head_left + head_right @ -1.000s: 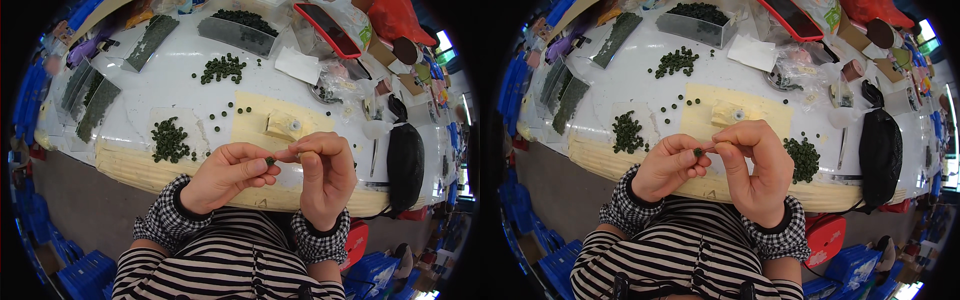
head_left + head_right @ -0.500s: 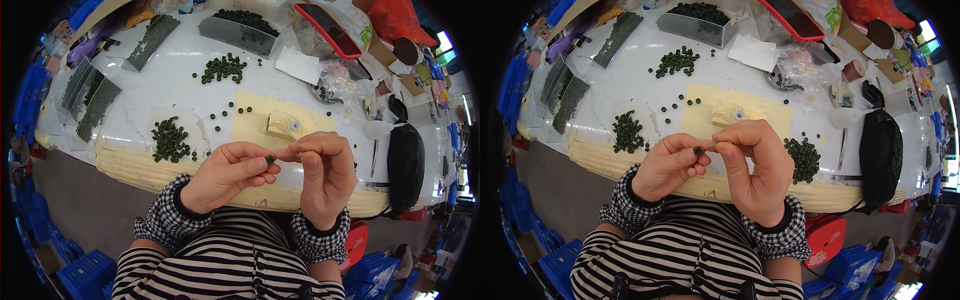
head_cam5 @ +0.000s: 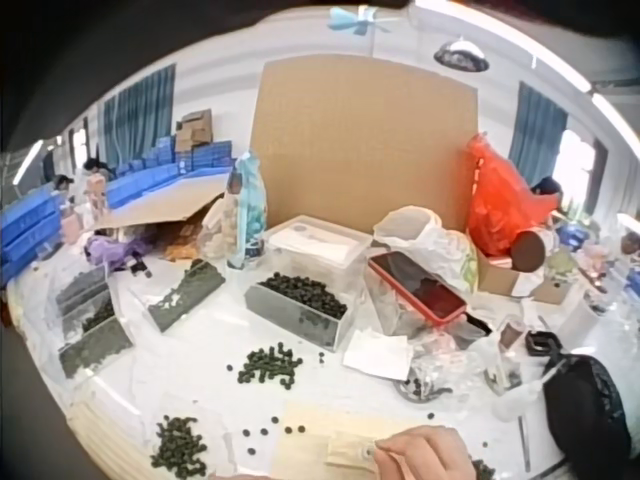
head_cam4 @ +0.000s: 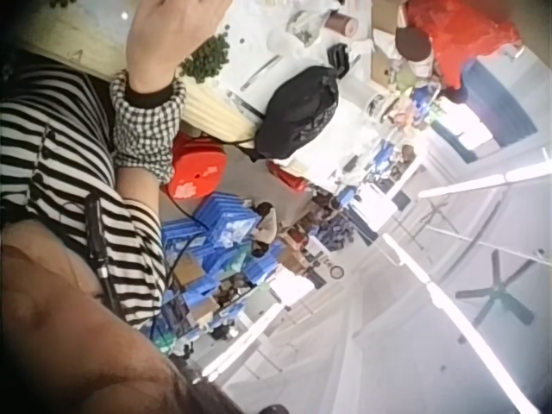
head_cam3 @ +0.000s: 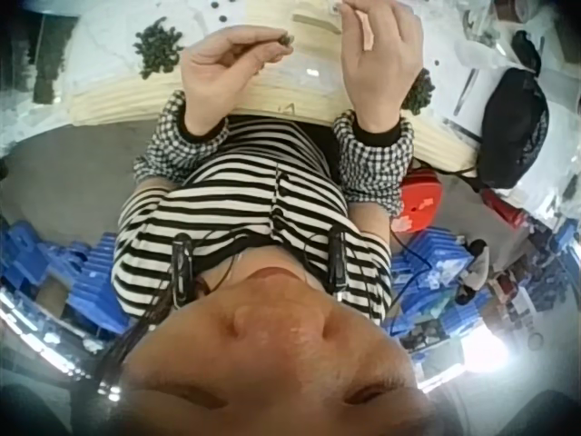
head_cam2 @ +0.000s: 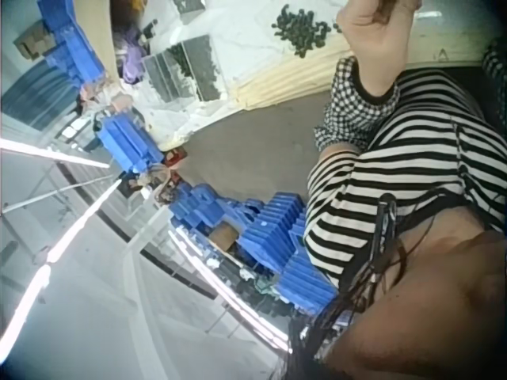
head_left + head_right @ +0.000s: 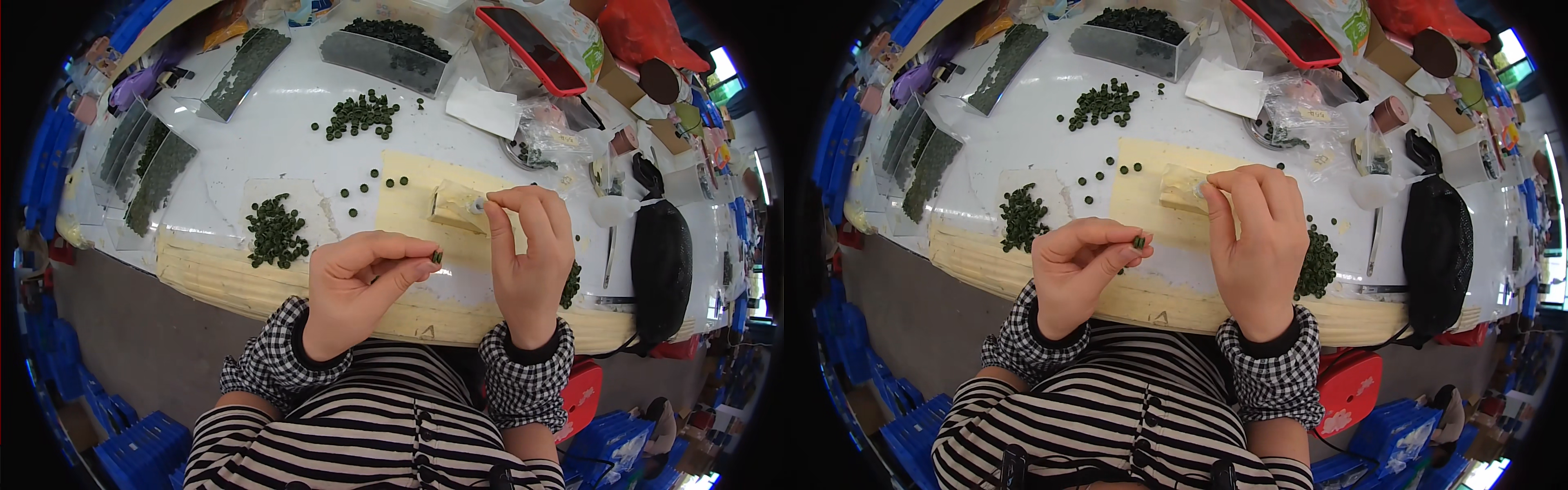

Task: Manually assembling small green and black plastic toy components at a workbench.

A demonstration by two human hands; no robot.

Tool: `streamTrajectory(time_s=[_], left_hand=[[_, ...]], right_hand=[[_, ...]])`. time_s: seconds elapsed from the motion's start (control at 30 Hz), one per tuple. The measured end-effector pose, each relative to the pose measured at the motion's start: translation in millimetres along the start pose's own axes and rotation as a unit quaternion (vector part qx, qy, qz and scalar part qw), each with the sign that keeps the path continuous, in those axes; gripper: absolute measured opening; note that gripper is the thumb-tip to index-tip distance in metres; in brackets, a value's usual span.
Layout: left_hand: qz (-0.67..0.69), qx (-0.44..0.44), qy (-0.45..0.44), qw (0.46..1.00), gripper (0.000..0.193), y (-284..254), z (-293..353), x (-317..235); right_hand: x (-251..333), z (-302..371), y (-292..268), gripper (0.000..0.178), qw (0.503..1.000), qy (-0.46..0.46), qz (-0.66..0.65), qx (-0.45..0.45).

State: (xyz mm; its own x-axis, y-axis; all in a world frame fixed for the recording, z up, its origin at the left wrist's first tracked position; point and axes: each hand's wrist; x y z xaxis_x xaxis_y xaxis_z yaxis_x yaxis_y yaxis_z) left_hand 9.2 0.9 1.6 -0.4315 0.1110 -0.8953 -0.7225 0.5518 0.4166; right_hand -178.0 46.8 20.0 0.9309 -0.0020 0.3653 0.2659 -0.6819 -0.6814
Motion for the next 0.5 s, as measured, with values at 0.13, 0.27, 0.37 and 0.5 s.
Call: streamTrajectory(time_s=[0.13,0.27,0.37,0.5], left_hand=[[-0.069,0.023,0.039,0.997,0.018,-1.6,0.7,-1.6],[-0.074,0.031,0.051,0.995,0.018,-2.9,0.8,-1.4],[-0.07,0.038,0.047,0.996,0.018,-4.2,0.6,-0.8],[-0.057,0.023,0.048,0.997,0.021,-1.7,-0.3,0.3]], right_hand=[[4.7,1.4,-3.6,0.021,0.999,0.006,0.02,-0.025],[18.6,18.3,-21.8,0.024,0.995,0.037,-0.087,-0.01],[27.0,30.1,-25.1,0.025,0.983,0.026,-0.178,0.045],[32.4,38.7,-22.6,0.032,0.972,0.032,-0.223,0.07]])
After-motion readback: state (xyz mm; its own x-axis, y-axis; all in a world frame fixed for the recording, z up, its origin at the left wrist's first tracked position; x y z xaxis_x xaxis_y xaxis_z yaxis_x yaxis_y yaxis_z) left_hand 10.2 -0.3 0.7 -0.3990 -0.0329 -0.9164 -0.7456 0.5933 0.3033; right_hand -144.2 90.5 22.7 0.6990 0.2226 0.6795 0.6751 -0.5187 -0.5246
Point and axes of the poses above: each hand's wrist, its own z-axis away from the middle knuckle, its own y-axis out of the palm, x = y × z, and after that the axes turned 8 degrees about z, right-handed
